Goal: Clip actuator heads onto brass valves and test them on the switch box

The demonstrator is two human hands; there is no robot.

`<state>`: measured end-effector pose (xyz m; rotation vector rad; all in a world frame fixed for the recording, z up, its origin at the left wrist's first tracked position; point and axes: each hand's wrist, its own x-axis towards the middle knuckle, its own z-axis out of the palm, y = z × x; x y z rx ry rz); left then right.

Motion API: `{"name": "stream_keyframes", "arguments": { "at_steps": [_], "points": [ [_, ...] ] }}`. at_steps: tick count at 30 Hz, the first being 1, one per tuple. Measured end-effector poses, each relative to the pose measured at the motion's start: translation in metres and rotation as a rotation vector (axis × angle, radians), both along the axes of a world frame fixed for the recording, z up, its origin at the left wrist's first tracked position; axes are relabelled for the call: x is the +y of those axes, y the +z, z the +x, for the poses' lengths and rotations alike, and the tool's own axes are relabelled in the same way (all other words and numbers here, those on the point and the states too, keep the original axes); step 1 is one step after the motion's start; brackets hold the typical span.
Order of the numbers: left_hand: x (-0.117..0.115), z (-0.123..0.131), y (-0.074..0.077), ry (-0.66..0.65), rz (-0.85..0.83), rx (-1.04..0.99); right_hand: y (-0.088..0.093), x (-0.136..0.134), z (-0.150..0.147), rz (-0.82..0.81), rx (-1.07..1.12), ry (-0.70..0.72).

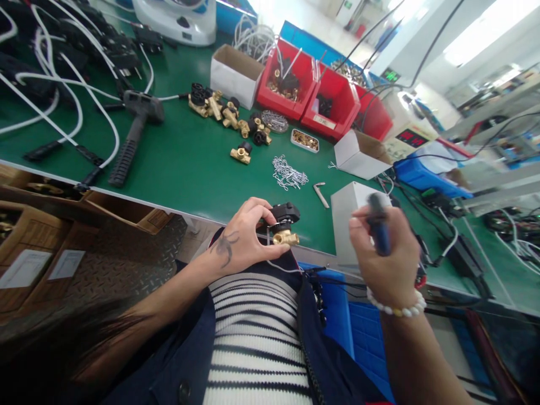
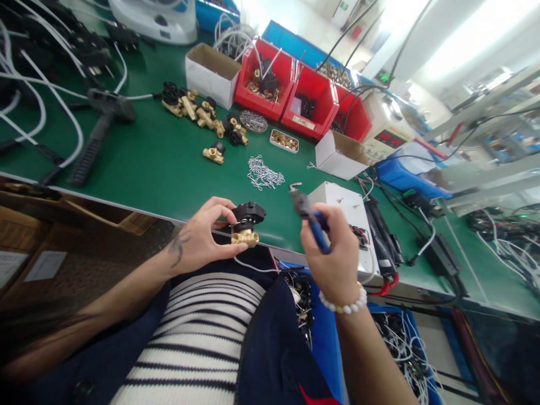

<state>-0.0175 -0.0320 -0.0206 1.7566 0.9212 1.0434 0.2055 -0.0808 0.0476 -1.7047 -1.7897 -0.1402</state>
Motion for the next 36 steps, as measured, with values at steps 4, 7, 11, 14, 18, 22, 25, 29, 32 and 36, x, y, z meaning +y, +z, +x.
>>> {"name": "stream_keyframes", "arguments": {
  "at_steps": [4,7,11,14,18,22,25,29,32,36],
  "points": [
    [-0.001,0.000,0.000,0.000,-0.005,-0.006,0.000,-0.001,0.000,-0.050,-0.060,0.001],
    [-0.001,0.000,0.001,0.005,-0.009,-0.002,0.003,0.000,-0.001,-0.322,-0.226,0.167],
    [0.000,0.000,0.002,0.001,-0.012,-0.003,0.007,0.001,0.001,-0.040,-0.136,0.031],
    [0.000,0.000,0.002,-0.001,-0.012,0.000,0.001,0.001,0.001,0.106,-0.082,-0.034],
    [-0.001,0.001,0.002,0.000,-0.008,0.012,-0.003,0.002,-0.002,-0.284,-0.298,0.191],
    [0.000,0.000,0.003,-0.005,-0.005,0.021,0.005,0.003,-0.002,-0.027,-0.093,0.015],
    [0.001,-0.001,0.002,-0.006,-0.006,0.025,0.003,0.001,-0.001,0.141,-0.004,-0.094],
    [0.001,0.000,0.000,-0.013,0.008,0.028,-0.003,0.001,-0.003,-0.218,-0.202,0.167],
    [0.000,0.001,0.001,-0.015,0.019,0.030,0.003,0.001,-0.003,-0.256,-0.221,0.166],
    [0.000,0.000,0.000,-0.011,0.016,0.033,0.008,0.000,0.000,-0.003,-0.082,-0.067]
  ]
}}
